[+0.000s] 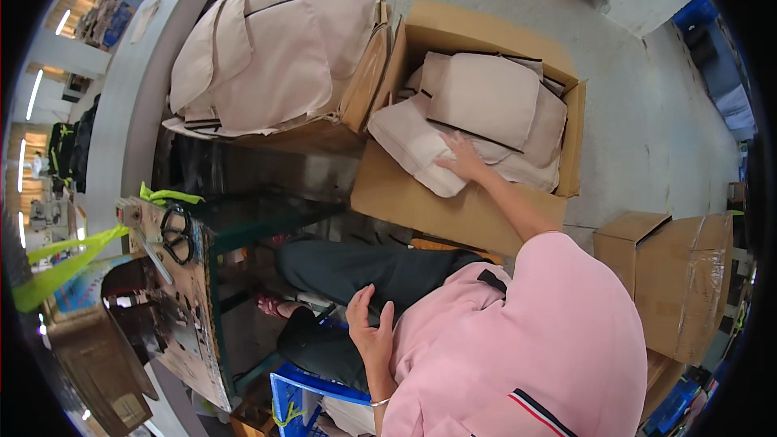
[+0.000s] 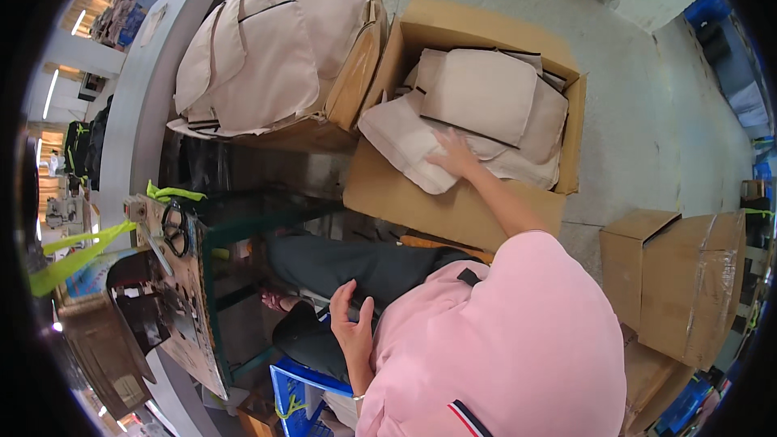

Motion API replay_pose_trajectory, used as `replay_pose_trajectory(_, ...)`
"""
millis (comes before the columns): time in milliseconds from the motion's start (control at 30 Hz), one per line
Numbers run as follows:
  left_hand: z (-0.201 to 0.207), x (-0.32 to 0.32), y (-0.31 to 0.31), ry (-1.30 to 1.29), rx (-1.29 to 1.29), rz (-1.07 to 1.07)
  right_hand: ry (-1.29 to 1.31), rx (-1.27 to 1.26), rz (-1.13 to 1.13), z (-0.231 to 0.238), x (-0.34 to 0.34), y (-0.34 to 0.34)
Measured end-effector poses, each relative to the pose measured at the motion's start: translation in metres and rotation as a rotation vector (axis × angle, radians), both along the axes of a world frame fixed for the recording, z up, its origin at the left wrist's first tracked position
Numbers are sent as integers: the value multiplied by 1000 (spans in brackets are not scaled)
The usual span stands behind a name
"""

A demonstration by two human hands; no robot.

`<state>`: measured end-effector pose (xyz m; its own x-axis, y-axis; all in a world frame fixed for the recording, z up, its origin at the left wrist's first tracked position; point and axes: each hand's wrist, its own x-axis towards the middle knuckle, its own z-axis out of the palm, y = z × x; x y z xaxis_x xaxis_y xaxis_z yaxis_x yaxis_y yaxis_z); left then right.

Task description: Checking and aligning the edges of cream-colored textile components at an industrial workstation.

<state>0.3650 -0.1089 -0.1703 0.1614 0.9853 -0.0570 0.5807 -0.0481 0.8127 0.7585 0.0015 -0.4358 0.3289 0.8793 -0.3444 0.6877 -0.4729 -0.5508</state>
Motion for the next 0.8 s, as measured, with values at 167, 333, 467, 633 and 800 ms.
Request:
replay_pose_trajectory(167, -29, -2, 43, -120, -198, 185, 281, 97, -120, -59, -1, 75)
replay_pose_trajectory(333, -32, -4, 102, 203, 134, 371, 102, -266, -5, -85, 23, 100)
replay_pose_trajectory(467, -42, -35, 161, 683, 623, 345, 51, 107, -49, -39, 12, 91)
replay_pose_trajectory(633, -44, -34, 168, 471, 267, 245, -628, 88, -594, 48, 79, -15)
replay_pose_trajectory(800, -52, -9, 185, 456, 289, 87, -102, 72, -1034, -87, 166, -43)
